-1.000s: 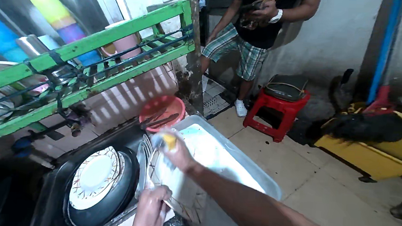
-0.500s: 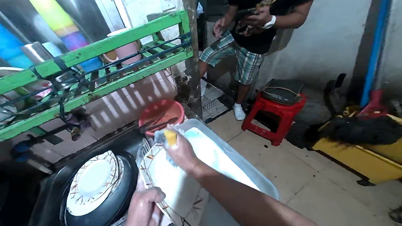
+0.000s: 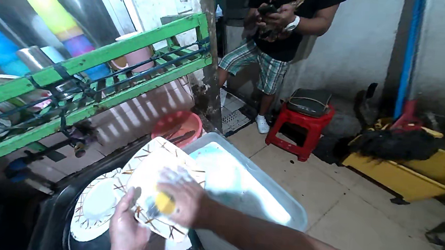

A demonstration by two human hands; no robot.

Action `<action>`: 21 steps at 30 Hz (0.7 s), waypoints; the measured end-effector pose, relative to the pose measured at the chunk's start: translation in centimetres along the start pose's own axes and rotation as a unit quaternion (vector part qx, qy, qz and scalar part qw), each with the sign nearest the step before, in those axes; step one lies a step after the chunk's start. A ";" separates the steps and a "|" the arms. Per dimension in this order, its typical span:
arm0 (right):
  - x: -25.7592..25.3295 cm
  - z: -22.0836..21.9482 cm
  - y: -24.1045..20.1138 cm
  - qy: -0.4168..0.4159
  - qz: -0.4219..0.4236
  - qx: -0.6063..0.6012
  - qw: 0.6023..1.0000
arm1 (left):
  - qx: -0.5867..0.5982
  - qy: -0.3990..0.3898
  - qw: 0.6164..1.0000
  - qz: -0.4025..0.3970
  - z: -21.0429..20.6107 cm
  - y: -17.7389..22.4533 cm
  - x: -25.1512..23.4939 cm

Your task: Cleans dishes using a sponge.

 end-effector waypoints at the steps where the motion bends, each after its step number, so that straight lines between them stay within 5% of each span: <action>1: -0.7 -0.4 -1.5 -0.036 0.010 -0.029 0.999 | -0.004 -0.027 1.000 0.016 -0.3 -0.9 0.1; 3: -3.1 -0.1 -0.7 -0.052 -0.002 -0.036 0.998 | -0.001 -0.046 0.998 0.045 -0.6 -2.5 0.9; 7: -4.4 3.1 6.7 0.072 -0.009 0.098 0.993 | 0.001 -0.002 1.000 0.022 -0.4 -1.7 1.1; 12: -1.8 0.7 4.3 -0.059 -0.141 0.028 0.988 | 0.006 0.025 1.000 0.001 -1.0 -1.2 -1.0; 16: -0.5 -0.2 -1.5 -0.107 -0.044 -0.041 0.992 | -0.014 0.042 0.999 0.011 -1.0 -1.5 -2.7; 18: 0.6 0.7 0.9 -0.067 0.032 -0.012 0.997 | -0.026 0.055 0.998 -0.007 -0.5 0.2 -3.3; 21: 0.0 3.1 6.5 -0.094 -0.043 0.077 0.992 | -0.042 0.037 0.998 -0.002 -0.6 0.9 -2.6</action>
Point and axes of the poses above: each hand's wrist, its own x-axis away from the middle knuckle, its own z-axis out of the back of the hand, y = z × x, the point moved 6 cm from there along -x, towards the middle knuckle, and after that the axes turned 5 degrees about y, right-handed, at the moved point
